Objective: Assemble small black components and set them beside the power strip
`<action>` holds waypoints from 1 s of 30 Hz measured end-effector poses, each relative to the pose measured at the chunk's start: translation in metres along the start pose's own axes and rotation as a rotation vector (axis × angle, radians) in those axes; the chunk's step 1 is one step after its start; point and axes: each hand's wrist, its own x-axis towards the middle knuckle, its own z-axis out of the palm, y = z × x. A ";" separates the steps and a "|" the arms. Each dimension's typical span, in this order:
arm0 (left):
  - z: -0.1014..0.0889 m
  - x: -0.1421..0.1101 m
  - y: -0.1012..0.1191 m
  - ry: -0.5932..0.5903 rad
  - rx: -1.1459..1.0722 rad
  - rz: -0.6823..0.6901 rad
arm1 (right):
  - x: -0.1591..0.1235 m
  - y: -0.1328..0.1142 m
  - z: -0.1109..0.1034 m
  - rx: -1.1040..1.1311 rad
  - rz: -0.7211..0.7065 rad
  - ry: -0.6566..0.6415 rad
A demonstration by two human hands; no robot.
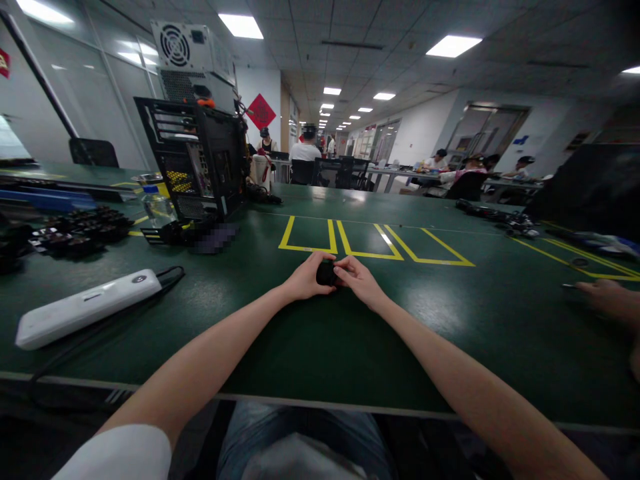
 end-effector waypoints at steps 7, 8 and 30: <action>0.000 0.000 0.000 0.002 0.002 0.013 | 0.002 -0.003 -0.002 0.013 0.080 0.024; -0.001 0.000 0.000 -0.002 0.002 0.008 | 0.003 -0.003 -0.002 0.006 0.098 0.020; -0.001 0.000 -0.001 -0.005 -0.017 -0.007 | 0.003 0.000 -0.004 0.000 0.061 -0.028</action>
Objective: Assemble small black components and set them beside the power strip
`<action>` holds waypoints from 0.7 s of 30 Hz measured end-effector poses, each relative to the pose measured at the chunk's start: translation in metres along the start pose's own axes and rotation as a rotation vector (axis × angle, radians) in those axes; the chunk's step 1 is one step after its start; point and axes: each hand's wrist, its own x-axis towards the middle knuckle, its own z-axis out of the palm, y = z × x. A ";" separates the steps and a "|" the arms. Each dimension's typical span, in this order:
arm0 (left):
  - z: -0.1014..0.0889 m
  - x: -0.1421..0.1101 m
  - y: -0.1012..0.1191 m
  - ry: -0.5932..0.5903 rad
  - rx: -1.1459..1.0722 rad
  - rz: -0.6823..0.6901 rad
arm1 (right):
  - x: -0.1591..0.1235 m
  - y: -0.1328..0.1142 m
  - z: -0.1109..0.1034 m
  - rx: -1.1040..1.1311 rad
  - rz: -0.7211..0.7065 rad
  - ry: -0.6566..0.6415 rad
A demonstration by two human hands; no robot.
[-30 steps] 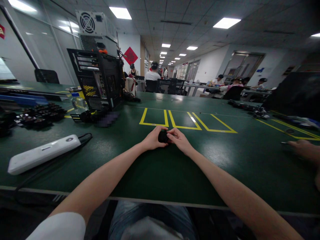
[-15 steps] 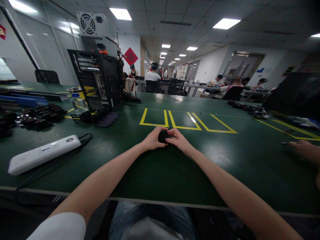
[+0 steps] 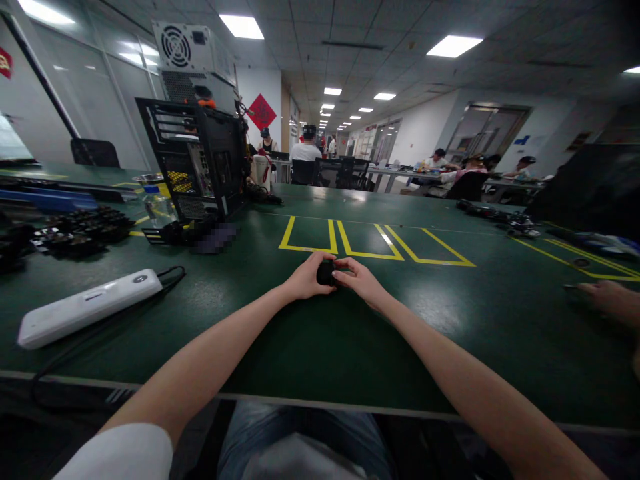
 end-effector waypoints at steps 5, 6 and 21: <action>0.000 0.000 -0.001 0.016 0.003 -0.009 | -0.005 -0.003 0.002 0.031 -0.072 -0.043; 0.000 0.000 -0.001 0.014 0.008 -0.007 | -0.006 -0.003 0.003 0.024 -0.071 -0.040; -0.002 -0.002 -0.002 0.009 0.020 0.010 | -0.004 0.000 0.002 0.004 -0.043 -0.044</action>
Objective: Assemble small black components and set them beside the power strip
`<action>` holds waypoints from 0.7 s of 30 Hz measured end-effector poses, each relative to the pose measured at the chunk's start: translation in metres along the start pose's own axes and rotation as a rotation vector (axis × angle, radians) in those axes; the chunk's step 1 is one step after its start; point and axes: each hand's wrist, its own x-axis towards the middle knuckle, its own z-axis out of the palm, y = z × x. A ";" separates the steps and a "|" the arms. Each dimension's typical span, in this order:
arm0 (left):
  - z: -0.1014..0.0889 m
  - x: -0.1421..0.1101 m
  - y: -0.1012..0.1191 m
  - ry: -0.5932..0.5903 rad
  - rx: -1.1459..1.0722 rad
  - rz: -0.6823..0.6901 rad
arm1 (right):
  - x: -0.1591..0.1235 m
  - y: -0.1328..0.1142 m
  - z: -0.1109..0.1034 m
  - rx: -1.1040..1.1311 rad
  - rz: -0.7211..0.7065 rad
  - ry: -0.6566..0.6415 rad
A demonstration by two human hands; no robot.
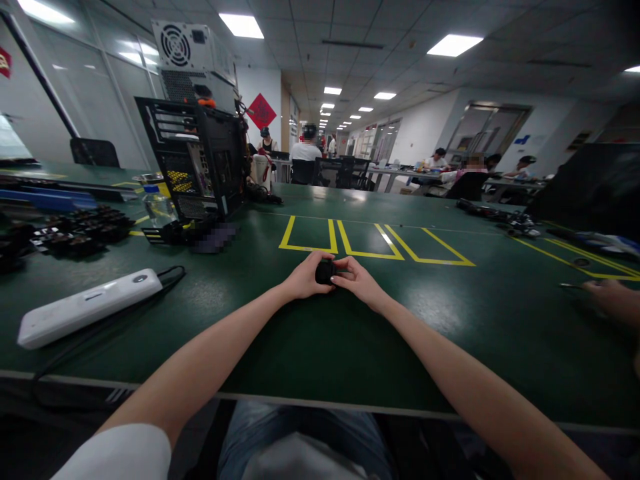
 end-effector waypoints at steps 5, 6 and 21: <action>0.000 0.000 0.000 -0.005 0.009 -0.002 | -0.001 -0.001 0.002 0.030 -0.001 0.037; 0.000 0.001 0.000 -0.005 0.010 0.001 | 0.000 0.000 0.002 0.036 0.004 0.039; 0.001 0.001 -0.001 0.007 0.002 -0.013 | -0.002 -0.001 -0.001 0.045 -0.006 -0.004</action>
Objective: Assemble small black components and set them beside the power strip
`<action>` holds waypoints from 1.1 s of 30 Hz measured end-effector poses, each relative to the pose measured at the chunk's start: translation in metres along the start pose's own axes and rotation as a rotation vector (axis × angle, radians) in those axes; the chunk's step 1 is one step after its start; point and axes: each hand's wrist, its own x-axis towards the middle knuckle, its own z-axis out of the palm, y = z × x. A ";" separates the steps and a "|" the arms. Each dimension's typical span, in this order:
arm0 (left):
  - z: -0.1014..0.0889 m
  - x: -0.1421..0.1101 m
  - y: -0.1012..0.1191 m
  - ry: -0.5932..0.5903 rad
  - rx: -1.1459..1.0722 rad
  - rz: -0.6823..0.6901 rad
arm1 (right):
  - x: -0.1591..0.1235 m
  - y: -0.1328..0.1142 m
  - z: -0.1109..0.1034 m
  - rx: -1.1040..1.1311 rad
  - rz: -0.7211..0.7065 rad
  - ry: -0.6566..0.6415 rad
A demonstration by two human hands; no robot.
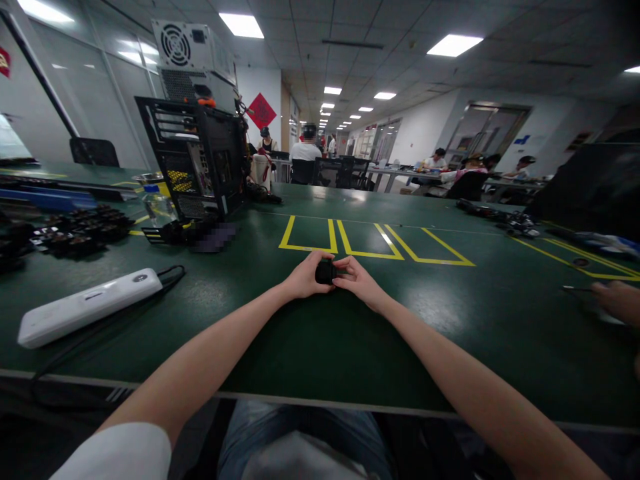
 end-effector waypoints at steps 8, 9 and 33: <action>-0.001 0.000 0.001 -0.002 -0.002 0.001 | 0.003 0.005 0.000 -0.021 0.030 0.068; -0.001 -0.001 0.001 -0.003 -0.001 0.001 | 0.004 0.005 0.000 -0.022 0.043 0.064; -0.002 -0.001 0.004 -0.003 -0.002 -0.007 | 0.003 0.000 -0.002 0.010 0.013 -0.005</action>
